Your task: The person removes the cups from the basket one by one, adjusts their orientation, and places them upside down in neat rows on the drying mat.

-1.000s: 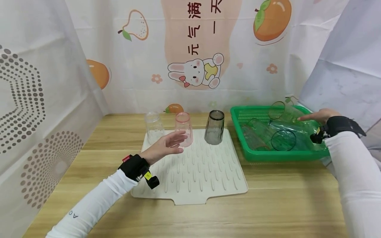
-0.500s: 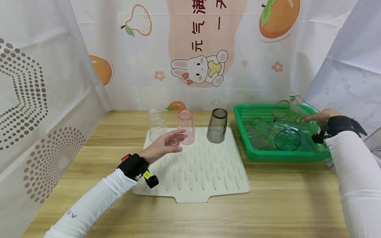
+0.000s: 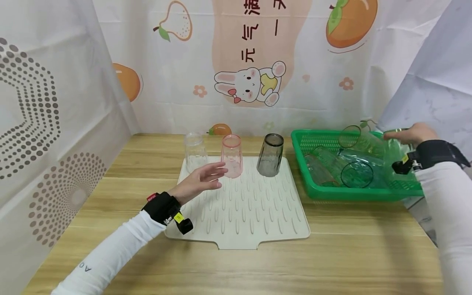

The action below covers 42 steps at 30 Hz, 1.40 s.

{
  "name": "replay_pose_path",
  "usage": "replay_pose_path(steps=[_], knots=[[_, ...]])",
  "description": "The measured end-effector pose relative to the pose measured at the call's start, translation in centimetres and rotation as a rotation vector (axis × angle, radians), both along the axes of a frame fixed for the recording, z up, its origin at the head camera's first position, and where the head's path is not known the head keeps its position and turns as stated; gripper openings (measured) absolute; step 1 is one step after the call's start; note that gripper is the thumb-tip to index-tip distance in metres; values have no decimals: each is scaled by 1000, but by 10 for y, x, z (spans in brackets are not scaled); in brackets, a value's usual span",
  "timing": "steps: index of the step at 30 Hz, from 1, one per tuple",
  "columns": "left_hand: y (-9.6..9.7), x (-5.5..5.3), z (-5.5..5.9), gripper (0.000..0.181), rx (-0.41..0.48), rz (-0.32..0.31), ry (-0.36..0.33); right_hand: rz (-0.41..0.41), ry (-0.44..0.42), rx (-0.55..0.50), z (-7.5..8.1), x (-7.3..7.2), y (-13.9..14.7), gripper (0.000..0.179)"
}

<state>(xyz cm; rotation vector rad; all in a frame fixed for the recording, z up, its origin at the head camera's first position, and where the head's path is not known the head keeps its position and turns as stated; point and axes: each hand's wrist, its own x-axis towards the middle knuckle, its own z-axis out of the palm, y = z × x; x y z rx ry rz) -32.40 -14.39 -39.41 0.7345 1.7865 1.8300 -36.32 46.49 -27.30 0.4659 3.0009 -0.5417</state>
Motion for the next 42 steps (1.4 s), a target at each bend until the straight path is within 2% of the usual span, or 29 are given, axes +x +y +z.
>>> replay_pose_path(steps=[4, 8, 11, 16, 18, 23, 28, 33, 38, 42], knots=[[-7, 2, -7, 69, 14, 21, -21, -53, 118, -50, 18, -1, -21, 66], [-13, 4, -16, 67, 14, 40, -43, -42, 198, -92, 33, -5, -43, 77], [-17, 7, -26, 66, 12, 50, -71, -35, 249, -169, 42, -7, -63, 91], [-17, 15, -42, 64, 48, 53, -115, -47, 318, -288, 53, -15, -104, 85], [-16, 18, -48, 62, 50, 44, -128, -24, 338, -302, 58, -17, -124, 86], [-13, 27, -57, 58, 39, 26, -125, 102, 390, -333, 64, -22, -181, 82], [-4, 32, -60, 57, 46, 0, -113, 222, 420, -380, 58, -22, -240, 78], [3, 38, -61, 57, 48, -43, -125, 354, 433, -486, 42, -19, -292, 71], [8, 44, -65, 55, 61, -69, -137, 532, 461, -586, 19, -15, -338, 57], [9, 50, -69, 54, 80, -74, -147, 663, 482, -630, -3, -9, -375, 54]])
